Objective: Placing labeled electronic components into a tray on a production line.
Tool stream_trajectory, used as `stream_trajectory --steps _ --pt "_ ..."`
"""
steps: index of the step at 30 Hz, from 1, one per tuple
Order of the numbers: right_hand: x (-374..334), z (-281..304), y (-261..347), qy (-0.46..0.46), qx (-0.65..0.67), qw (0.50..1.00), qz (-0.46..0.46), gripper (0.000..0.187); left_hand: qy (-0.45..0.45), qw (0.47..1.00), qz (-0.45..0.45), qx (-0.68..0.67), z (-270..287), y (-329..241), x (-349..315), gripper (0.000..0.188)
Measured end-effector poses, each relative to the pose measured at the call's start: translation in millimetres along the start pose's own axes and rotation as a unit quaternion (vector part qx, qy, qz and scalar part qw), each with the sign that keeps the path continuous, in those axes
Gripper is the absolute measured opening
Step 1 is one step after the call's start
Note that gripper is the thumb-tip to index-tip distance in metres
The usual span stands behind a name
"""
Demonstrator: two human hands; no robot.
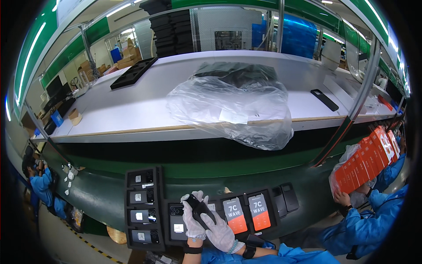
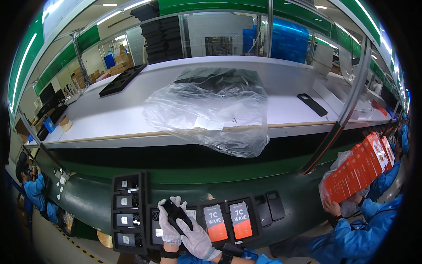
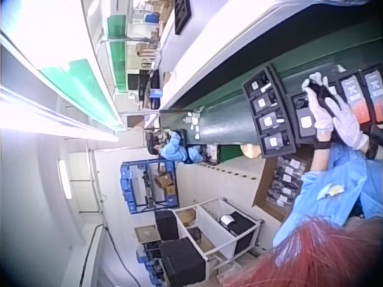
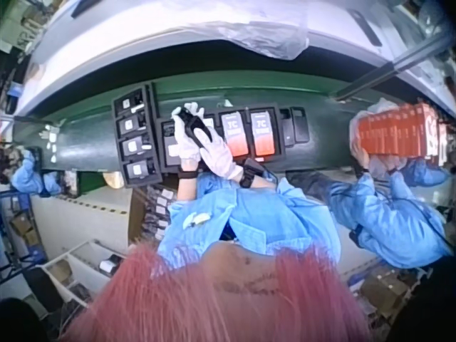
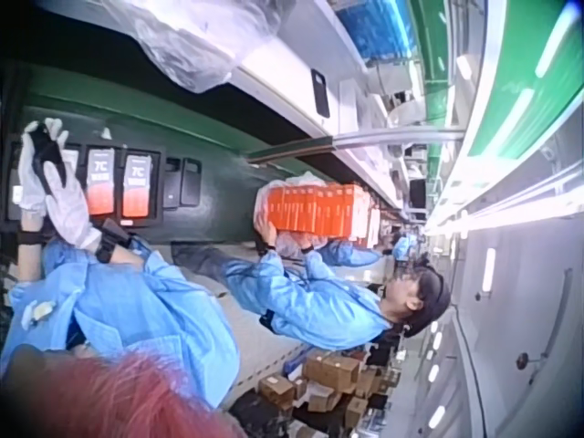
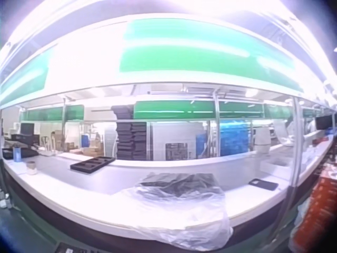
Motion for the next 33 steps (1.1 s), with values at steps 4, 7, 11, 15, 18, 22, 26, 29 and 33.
stream_trajectory --steps 4,7,11,15,18,22,26,29,33 --pt "23.3 -9.3 3.6 -0.006 0.087 0.996 -0.01 0.059 0.039 0.99 -0.021 0.137 -3.6 -6.7 2.9 0.035" --pt "37.3 -24.5 -4.0 -0.036 0.109 0.993 0.017 0.062 0.049 0.952 -0.025 0.302 10.5 -2.6 -0.5 0.054" --pt "37.9 -47.3 -8.6 -0.03 0.159 0.987 -0.006 0.064 0.082 0.894 -0.004 0.44 20.1 -23.2 2.3 0.059" --pt "27.8 -41.2 -12.1 0.013 0.167 0.974 -0.152 0.055 0.165 0.782 0.036 0.599 22.6 -34.8 -2.1 0.043" --pt "25.5 -21.1 -19.7 -0.015 0.199 0.957 -0.211 0.04 0.175 0.784 0.057 0.593 28.8 -38.9 -4.8 0.037" --pt "19.0 -1.5 -35.5 0.037 0.202 0.966 -0.155 0.037 0.429 0.613 0.063 0.66 25.0 -56.0 7.0 0.033" --pt "19.3 11.8 -39.7 0.11 0.306 0.935 -0.144 0.036 0.537 0.502 0.077 0.673 30.2 -55.3 14.7 0.032" --pt "18.7 18.2 -41.1 0.117 -0.003 0.988 0.101 0.034 0.559 0.43 0.067 0.706 13.4 -50.0 14.7 0.029" --pt "22.0 15.9 -39.9 0.08 0.005 0.993 0.083 0.03 0.455 0.459 0.029 0.763 22.3 -47.2 16.8 0.033"
Point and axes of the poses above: each hand's wrist, its own x-axis towards the middle knuckle, its own z-axis out of the back of the hand, y = z × x, the point moved 5 cm from there along x, towards the middle knuckle, and after that the axes turned 4 degrees about y, right-handed, at the moved point
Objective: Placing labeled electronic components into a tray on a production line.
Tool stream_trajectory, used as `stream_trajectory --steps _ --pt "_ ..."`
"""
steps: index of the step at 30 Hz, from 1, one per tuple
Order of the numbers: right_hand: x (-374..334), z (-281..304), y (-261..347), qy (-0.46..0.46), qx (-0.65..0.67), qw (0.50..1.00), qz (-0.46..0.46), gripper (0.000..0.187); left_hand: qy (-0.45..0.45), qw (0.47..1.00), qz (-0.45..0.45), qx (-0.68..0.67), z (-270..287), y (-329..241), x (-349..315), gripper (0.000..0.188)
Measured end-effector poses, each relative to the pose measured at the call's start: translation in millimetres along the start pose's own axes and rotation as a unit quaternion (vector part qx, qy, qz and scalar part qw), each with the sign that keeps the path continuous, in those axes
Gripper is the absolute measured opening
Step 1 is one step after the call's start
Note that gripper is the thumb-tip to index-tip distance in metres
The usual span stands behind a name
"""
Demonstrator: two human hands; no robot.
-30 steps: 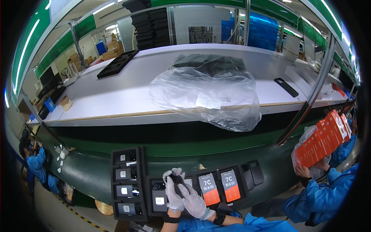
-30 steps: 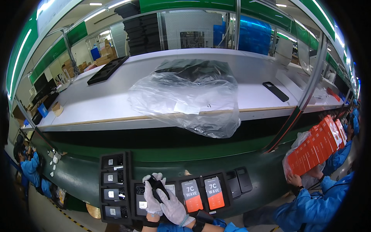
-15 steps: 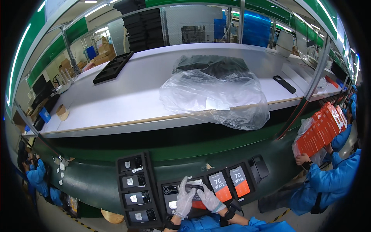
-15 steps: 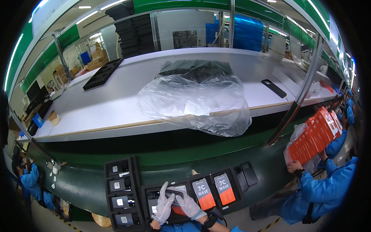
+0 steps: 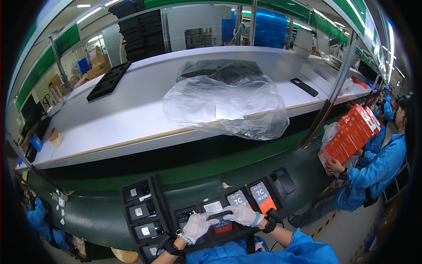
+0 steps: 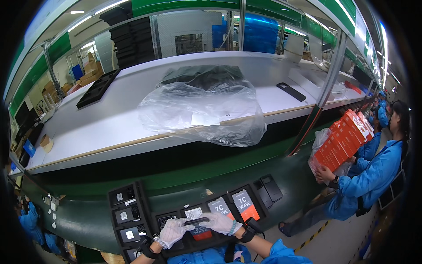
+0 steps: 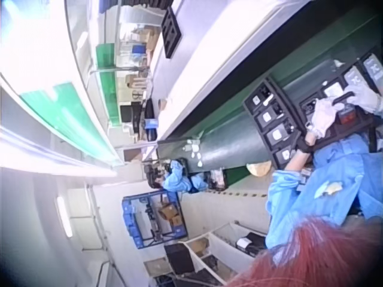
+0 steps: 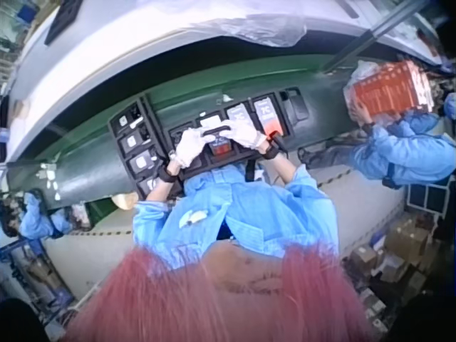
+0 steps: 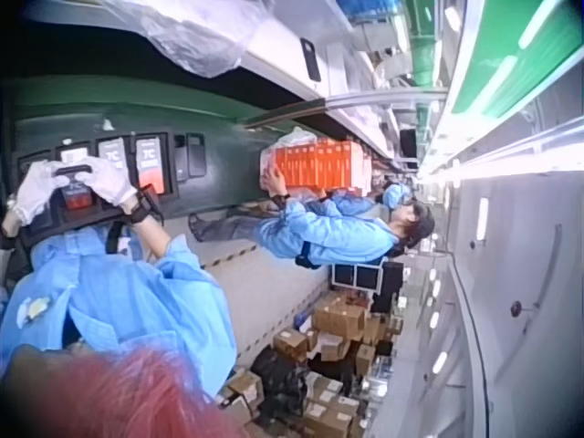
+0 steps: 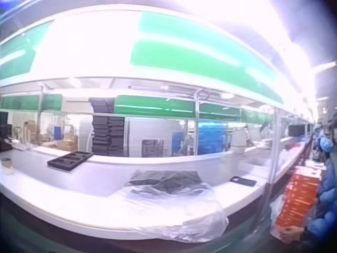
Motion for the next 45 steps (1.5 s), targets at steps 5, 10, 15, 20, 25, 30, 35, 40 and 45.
stream_trajectory --steps 5,10,15,20,25,30,35,40,45 --pt "-1.4 -8.6 -1.2 0.001 -0.12 0.993 -0.009 0.016 -0.128 0.991 -0.004 -0.046 0.2 -4.5 -5.0 0.032" --pt "3.5 -4.3 1.6 -0.048 -0.004 0.99 -0.134 0.025 -0.191 0.98 0.033 -0.048 -1.4 -8.9 -8.5 0.023" --pt "12.5 14.3 9.0 -0.022 0.138 0.97 -0.197 0.032 -0.143 0.989 0.033 -0.033 -1.8 -14.9 -2.6 0.033" --pt "21.5 24.5 31.7 0.075 0.097 0.987 -0.107 0.033 0.068 0.995 0.051 -0.046 -35.3 -5.3 -3.8 0.051" --pt "26.1 23.1 51.4 0.25 -0.055 0.96 -0.116 0.036 -0.013 0.994 -0.043 -0.102 -40.7 -30.3 -8.9 0.033" --pt "32.4 33.3 79.2 0.282 -0.117 0.941 -0.149 0.014 -0.017 0.997 -0.019 -0.068 -58.9 -33.2 -16.1 0.037" --pt "19.9 20.6 79.9 0.217 -0.189 0.948 -0.139 0.013 -0.142 0.984 0.007 -0.111 -54.0 -47.1 -22.8 0.01" --pt "26.2 47.1 73.2 0.02 -0.169 0.985 0.018 0.042 -0.069 0.988 0.07 -0.123 -41.2 -36.4 -5.0 0.021" --pt "-33.4 139.6 -18.8 -0.232 -0.125 0.942 -0.207 0.07 -0.058 0.962 0.267 -0.017 -70.6 44.0 8.8 0.053"
Point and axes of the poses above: each hand's wrist, its own x-axis towards the middle knuckle, its own z-axis out of the back of the hand, y = z × x, the point moved 5 cm from there along x, towards the middle knuckle, and after that the axes turned 4 degrees about y, right-handed, at the moved point
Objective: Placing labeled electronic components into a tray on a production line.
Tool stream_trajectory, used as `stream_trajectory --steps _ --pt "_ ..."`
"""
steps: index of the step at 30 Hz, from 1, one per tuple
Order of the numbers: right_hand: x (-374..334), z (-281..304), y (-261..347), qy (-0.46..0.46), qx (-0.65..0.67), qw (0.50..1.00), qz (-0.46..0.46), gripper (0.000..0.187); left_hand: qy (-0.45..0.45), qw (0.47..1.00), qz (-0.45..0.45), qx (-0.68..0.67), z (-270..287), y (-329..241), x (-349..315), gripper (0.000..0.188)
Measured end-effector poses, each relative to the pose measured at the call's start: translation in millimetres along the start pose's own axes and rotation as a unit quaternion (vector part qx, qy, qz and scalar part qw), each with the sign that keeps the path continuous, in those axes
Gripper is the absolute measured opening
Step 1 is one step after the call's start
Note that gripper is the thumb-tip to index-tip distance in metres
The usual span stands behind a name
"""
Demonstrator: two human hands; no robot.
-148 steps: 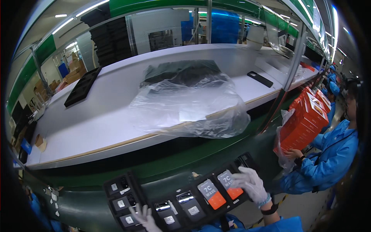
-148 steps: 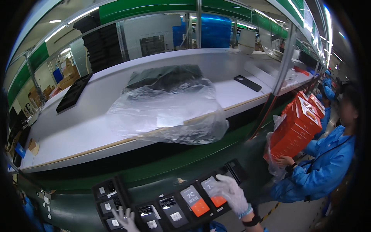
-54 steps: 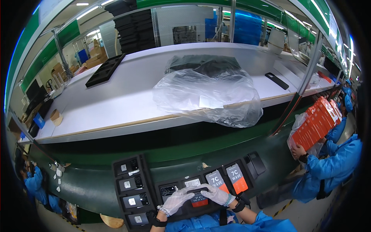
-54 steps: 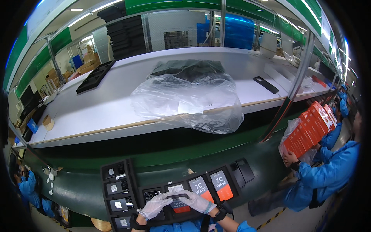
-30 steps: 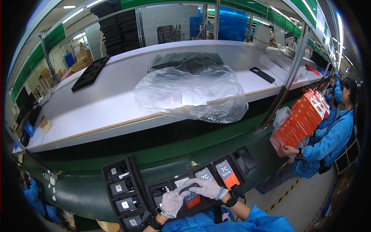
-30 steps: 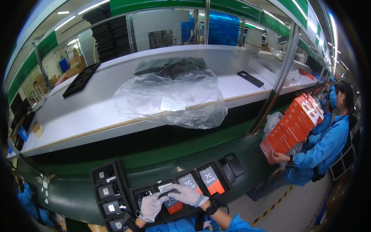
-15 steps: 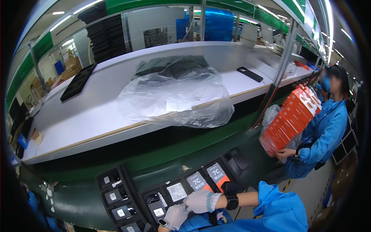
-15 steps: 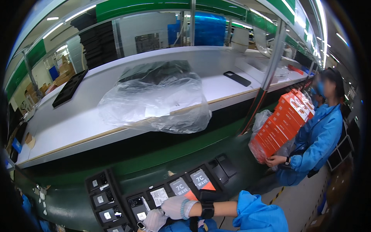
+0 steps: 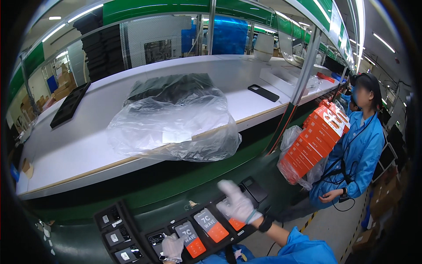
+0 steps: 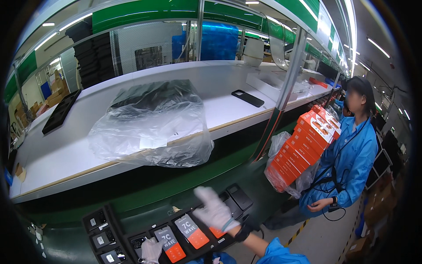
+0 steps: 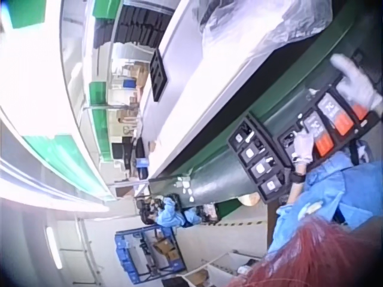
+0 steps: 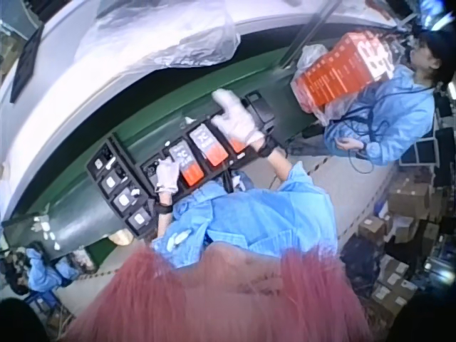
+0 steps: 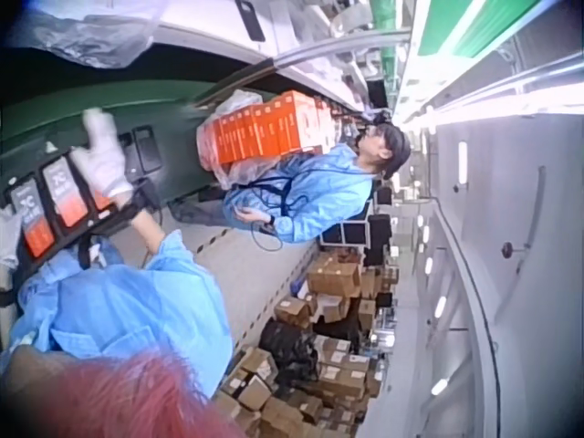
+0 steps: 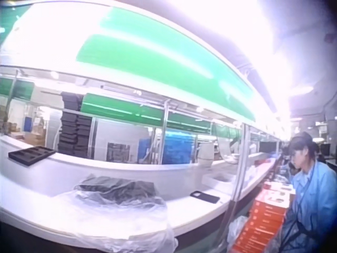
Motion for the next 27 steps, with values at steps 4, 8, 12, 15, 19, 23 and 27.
stream_trajectory --steps 4,8,12,15,19,23,27 --pt "-32.4 22.7 -151.5 -0.014 -0.123 0.96 -0.252 0.073 -0.248 0.964 -0.051 -0.082 48.8 -12.9 -23.4 0.029" --pt "-58.4 -7.7 -202.9 0.158 -0.191 0.921 -0.3 0.068 -0.252 0.956 0.11 -0.099 27.6 40.5 -55.6 0.039" --pt "-63.4 -30.1 -216.3 0.168 -0.226 0.909 -0.307 0.071 -0.249 0.949 0.189 -0.038 31.8 18.6 -82.8 0.062" --pt "-57.5 -31.2 -213.6 0.186 -0.278 0.902 -0.273 0.07 -0.271 0.948 0.164 0.041 25.4 11.4 -87.3 0.067" --pt "-60.4 -42.9 -243.7 0.246 -0.321 0.877 -0.261 0.075 -0.178 0.935 0.297 0.077 2.9 14.7 -74.2 0.102" --pt "-59.5 -51.9 -280.9 0.291 -0.3 0.867 -0.271 0.081 -0.292 0.911 0.266 0.117 2.7 14.7 -72.3 0.079" --pt "-50.4 -46.1 -250.1 0.296 -0.29 0.87 -0.267 0.075 -0.231 0.912 0.333 0.057 8.5 27.8 -61.8 0.084"
Point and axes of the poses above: each hand's wrist, its own x-axis towards the middle knuckle, its own z-axis out of the back of the hand, y = z × x, the point moved 5 cm from there along x, towards the middle knuckle, and after that the axes turned 4 degrees about y, right-handed, at the moved point
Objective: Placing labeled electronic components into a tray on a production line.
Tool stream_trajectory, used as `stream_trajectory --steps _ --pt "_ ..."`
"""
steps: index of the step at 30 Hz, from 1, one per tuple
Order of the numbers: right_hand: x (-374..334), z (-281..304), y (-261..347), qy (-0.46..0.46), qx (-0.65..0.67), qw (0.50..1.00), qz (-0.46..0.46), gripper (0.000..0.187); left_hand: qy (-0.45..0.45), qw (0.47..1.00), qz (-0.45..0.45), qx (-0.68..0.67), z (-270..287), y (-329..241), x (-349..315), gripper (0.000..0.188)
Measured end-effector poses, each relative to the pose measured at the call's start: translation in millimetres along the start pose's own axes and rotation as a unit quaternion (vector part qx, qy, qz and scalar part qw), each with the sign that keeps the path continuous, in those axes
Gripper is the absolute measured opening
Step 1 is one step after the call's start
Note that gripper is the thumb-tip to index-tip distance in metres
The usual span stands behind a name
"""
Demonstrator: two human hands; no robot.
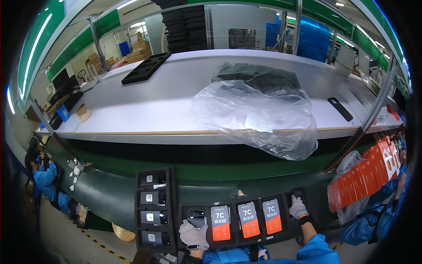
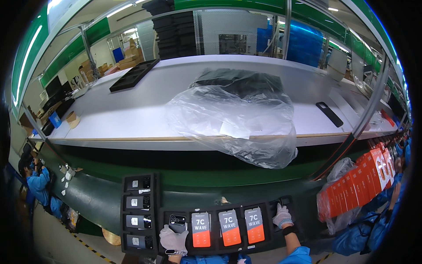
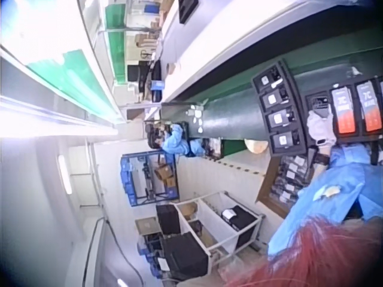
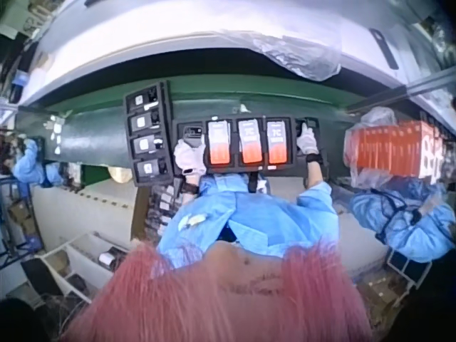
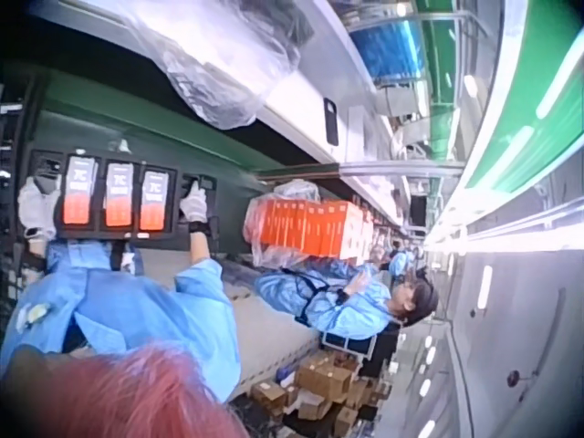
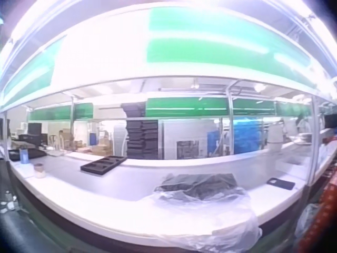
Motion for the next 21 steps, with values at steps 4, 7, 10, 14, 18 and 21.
stream_trajectory --steps 4,7,10,14,18,21 --pt "7.4 -14.1 -12.9 -0.051 0.048 0.997 -0.009 0.079 -0.018 0.999 -0.002 0.046 10.4 -5.5 4.3 0.075" --pt "-3.9 -4.2 -21.5 -0.122 0.149 0.981 0.003 0.084 -0.018 0.998 0.007 0.055 -9.0 -1.2 8.8 0.069" --pt "-23.1 22.8 -28.8 -0.2 0.318 0.927 -0.005 0.086 -0.015 0.995 0.0 0.103 -5.8 2.9 15.9 0.085" --pt "-34.9 38.7 -43.2 -0.262 0.47 0.839 0.075 0.077 0.035 0.993 0.0 0.114 6.2 0.7 17.9 0.083" --pt "-78.3 89.0 7.8 -0.218 0.459 0.851 0.135 0.076 0.003 0.988 -0.051 0.146 12.0 -9.5 14.7 0.073" --pt "-100.4 104.2 53.2 -0.137 0.572 0.789 0.178 0.076 0.022 0.996 -0.082 0.036 -13.2 5.2 22.9 0.063"
Point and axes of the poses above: each hand's wrist, its own x-axis towards the middle knuckle, its own z-axis out of the back of the hand, y = z × x, the point moved 5 cm from there along x, towards the middle knuckle, and after that the axes turned 4 degrees about y, right-handed, at the moved point
